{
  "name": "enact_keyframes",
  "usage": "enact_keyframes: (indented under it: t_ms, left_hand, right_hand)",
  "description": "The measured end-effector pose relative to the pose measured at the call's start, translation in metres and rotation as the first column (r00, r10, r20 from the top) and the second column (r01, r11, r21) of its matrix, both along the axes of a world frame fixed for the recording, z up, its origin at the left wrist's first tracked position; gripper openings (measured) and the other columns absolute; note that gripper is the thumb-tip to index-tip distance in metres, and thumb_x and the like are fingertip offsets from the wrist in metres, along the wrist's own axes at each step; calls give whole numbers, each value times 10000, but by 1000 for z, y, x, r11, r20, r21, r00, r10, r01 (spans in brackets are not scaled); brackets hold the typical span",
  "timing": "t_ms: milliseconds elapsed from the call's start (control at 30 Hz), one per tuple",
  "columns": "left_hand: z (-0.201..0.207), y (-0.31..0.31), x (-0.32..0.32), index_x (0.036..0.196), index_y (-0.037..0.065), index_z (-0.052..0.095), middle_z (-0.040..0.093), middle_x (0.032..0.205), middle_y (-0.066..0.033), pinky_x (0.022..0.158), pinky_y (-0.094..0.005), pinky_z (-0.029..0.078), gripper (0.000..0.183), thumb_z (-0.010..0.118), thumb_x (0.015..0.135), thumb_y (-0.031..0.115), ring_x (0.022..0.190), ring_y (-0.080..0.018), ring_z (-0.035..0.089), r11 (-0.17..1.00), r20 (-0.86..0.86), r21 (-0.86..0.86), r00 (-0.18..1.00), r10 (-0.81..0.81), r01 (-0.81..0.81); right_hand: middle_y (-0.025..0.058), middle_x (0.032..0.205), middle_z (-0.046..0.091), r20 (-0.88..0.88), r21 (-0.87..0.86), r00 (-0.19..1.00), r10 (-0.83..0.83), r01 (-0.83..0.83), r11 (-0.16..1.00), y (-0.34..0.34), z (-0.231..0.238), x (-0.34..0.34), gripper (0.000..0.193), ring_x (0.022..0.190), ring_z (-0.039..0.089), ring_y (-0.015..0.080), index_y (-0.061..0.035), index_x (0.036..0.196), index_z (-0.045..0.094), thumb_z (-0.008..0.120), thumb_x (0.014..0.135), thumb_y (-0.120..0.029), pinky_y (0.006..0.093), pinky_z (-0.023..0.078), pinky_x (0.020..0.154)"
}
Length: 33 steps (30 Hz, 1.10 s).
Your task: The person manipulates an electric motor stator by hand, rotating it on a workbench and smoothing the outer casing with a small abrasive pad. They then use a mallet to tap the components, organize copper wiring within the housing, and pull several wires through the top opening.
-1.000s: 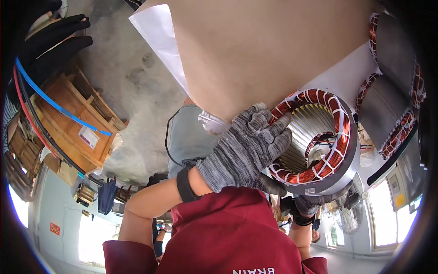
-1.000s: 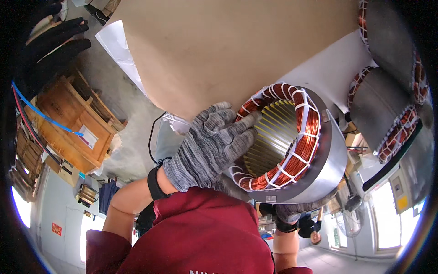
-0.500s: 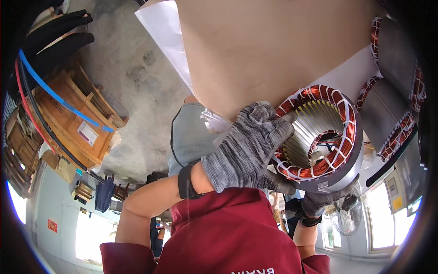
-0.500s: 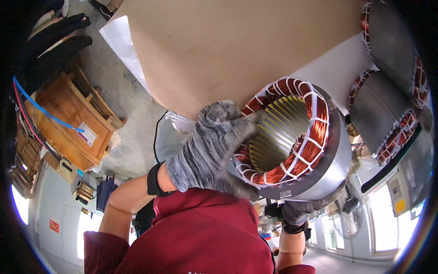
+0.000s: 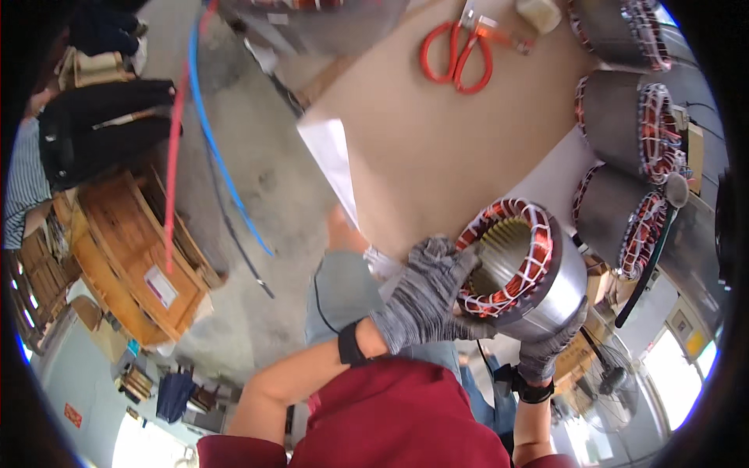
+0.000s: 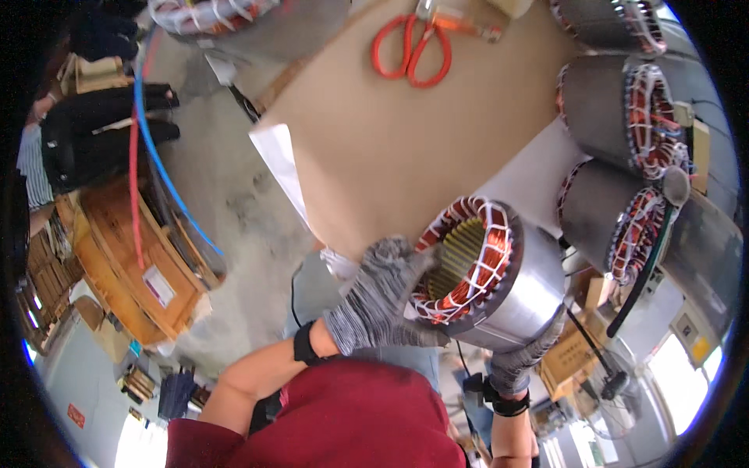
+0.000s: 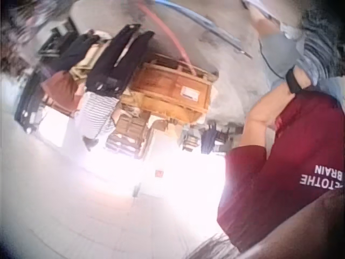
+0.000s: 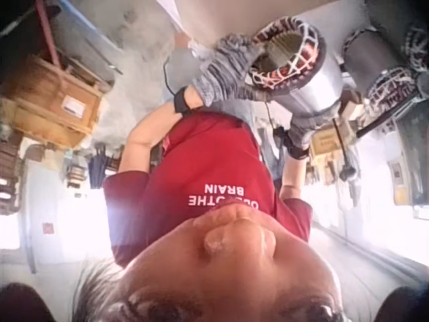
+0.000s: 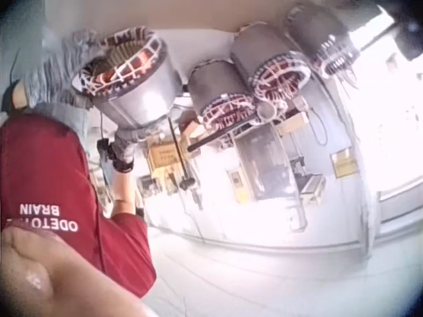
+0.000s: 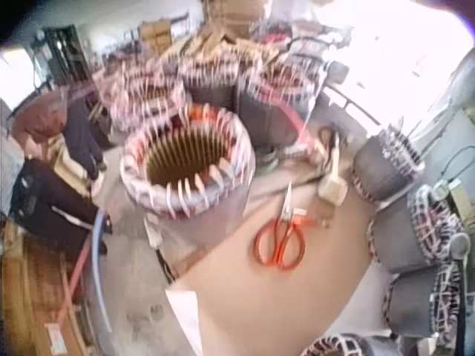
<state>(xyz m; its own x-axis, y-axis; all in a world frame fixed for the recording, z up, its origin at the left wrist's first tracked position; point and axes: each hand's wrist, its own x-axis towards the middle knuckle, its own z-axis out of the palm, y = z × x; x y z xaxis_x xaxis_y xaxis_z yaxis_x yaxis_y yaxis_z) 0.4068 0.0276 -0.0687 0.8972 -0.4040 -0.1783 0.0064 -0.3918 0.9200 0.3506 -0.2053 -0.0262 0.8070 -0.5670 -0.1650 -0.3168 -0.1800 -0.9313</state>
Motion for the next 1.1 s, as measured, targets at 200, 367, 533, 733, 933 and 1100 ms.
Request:
enact_keyframes:
  t_ms: [200, 367, 533, 733, 933, 1100]
  left_hand:
    - [7, 9, 13, 1198, 11, 420, 475, 1097, -195, 921, -412, 299, 880, 682, 554, 551, 1030, -340, 419, 988, 2, 62, 990, -144, 143]
    - [24, 37, 105, 953, 41, 529, 578, 894, -138, 716, -391, 422, 287, 499, 791, 276, 817, -310, 547, 975, 395, 182, 898, -194, 131]
    - [-2, -11, 218, 1015, 86, 545, 613, 754, -128, 596, -414, 451, 243, 486, 790, 157, 706, -252, 604, 725, 515, 612, 855, -63, -316]
    - [-61, -27, 267, 921, 98, 549, 607, 666, -120, 496, -427, 438, 169, 478, 791, 179, 586, -289, 596, 561, 575, 716, 806, -137, -415]
    - [-2, 21, 209, 929, 61, 523, 594, 787, -113, 564, -375, 465, 174, 516, 799, 178, 694, -262, 591, 983, 619, 100, 783, 61, -156]
    - [23, 54, 119, 1094, 54, 451, 538, 940, -48, 651, -288, 497, 296, 503, 842, 200, 773, -147, 572, 836, -476, -497, 878, -37, -234]
  right_hand:
    - [54, 1261, 401, -91, 155, 988, 125, -110, 982, 5, 0, 15, 539, 1132, 396, 178, -98, 1294, 344, 368, 885, -448, 334, 330, 947]
    - [54, 1268, 404, -55, -52, 965, 257, -260, 964, 3, -2, 24, 477, 1127, 410, 172, -76, 1300, 334, 322, 917, -360, 329, 320, 964]
    - [48, 1205, 454, -48, 461, 999, 3, 19, 887, 4, -4, 36, 474, 1083, 439, 160, -82, 1265, 380, 338, 906, -388, 317, 341, 935]
    - [67, 1265, 407, -110, 489, 994, -5, 58, 870, 8, 3, 30, 413, 1105, 421, 180, -43, 1296, 334, 340, 923, -221, 308, 321, 956]
    - [80, 1244, 421, -219, -511, 910, 352, -414, 753, 0, 3, 25, 426, 1094, 428, 180, -40, 1295, 334, 358, 912, -225, 317, 335, 941]
    - [95, 1282, 367, -171, 301, 980, -98, 147, 942, 6, 7, 41, 440, 1151, 386, 227, -108, 1305, 327, 392, 886, -223, 378, 313, 974]
